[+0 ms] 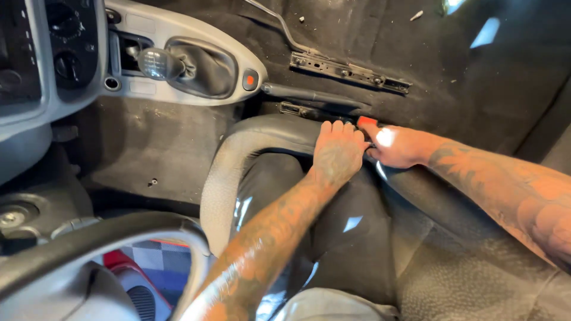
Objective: Disassemble car interior components including the seat and center console trim using hand tools
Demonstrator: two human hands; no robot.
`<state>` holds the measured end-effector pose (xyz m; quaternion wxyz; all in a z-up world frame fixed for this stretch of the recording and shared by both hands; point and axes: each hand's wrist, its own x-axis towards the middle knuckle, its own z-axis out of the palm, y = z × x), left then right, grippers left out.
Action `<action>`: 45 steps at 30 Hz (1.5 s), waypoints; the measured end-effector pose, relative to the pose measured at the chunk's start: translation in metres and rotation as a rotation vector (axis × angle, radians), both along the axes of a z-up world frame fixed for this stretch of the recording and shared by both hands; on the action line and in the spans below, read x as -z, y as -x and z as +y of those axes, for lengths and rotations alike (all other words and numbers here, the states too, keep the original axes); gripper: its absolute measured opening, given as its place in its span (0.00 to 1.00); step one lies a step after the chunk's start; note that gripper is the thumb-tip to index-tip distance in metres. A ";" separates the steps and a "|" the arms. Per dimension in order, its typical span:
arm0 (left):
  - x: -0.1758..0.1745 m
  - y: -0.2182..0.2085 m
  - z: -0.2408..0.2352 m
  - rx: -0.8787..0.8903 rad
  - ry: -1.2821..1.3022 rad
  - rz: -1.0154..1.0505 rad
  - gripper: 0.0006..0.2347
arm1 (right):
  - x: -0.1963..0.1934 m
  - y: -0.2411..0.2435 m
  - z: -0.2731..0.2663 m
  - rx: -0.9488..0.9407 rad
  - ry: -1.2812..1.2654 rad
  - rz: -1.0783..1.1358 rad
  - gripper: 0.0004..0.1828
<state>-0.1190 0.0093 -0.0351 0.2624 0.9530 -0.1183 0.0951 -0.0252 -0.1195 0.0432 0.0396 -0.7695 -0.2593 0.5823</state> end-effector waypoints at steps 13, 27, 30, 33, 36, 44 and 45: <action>-0.054 0.032 -0.029 -0.080 -0.033 0.563 0.09 | 0.105 0.005 -0.011 -0.582 -0.184 -0.533 0.17; -0.072 0.013 0.045 -0.203 0.474 1.479 0.19 | 0.018 -0.027 0.019 -0.444 -0.089 -0.219 0.28; -0.067 0.013 0.042 -0.189 0.502 1.470 0.17 | 0.010 -0.013 -0.008 -0.326 -0.092 -0.145 0.15; -0.064 0.017 0.040 -0.172 0.512 1.475 0.17 | 0.025 0.009 -0.034 -0.092 -0.299 -0.573 0.22; -0.063 0.021 0.034 -0.159 0.489 1.392 0.15 | 0.011 0.005 -0.020 -0.273 -0.582 -0.671 0.10; -0.069 0.023 0.018 -0.051 0.050 0.663 0.19 | -0.001 0.015 0.003 -0.147 0.128 -0.246 0.14; -0.068 0.025 0.015 -0.054 0.049 0.666 0.19 | 0.001 0.016 0.000 -0.149 0.125 -0.244 0.14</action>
